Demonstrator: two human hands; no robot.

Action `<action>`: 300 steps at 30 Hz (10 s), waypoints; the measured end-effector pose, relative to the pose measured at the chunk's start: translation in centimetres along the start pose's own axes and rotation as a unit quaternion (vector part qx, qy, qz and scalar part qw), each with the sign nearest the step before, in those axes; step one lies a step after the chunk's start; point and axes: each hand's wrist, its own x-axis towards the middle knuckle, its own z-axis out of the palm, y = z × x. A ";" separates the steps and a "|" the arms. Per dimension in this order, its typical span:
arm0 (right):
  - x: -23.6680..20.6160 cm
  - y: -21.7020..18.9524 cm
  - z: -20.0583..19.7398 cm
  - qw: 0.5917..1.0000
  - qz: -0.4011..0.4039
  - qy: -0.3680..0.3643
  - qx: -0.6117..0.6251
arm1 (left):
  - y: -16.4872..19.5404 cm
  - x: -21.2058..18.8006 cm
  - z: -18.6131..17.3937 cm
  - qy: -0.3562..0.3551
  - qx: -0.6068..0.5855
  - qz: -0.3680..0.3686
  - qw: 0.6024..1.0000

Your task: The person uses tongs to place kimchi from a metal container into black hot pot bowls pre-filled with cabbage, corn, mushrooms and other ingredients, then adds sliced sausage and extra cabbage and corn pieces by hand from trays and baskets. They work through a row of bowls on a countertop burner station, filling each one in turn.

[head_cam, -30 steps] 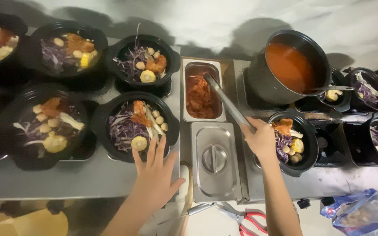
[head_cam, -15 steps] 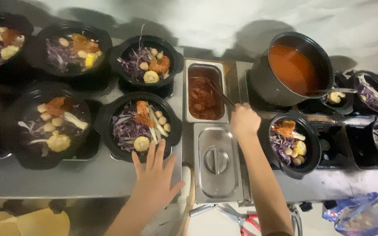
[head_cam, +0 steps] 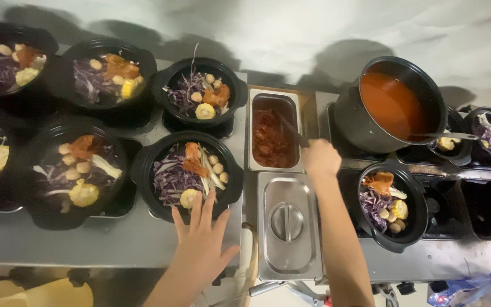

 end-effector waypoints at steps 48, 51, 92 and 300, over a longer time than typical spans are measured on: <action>-8.1 1.6 -4.9 0.990 -0.105 0.037 -0.088 | 0.5 -1.2 1.1 0.009 -0.033 0.017 0.999; -7.9 2.0 -4.8 0.991 -0.099 0.032 -0.081 | 0.4 -1.1 1.1 0.005 -0.033 0.021 0.999; -13.3 9.5 2.4 0.779 0.154 -0.148 0.590 | 0.9 -2.3 1.4 0.035 -0.039 0.043 0.998; -22.2 68.2 -6.6 0.701 -0.136 -0.048 0.699 | 42.9 5.3 19.8 0.221 -0.087 -0.002 0.971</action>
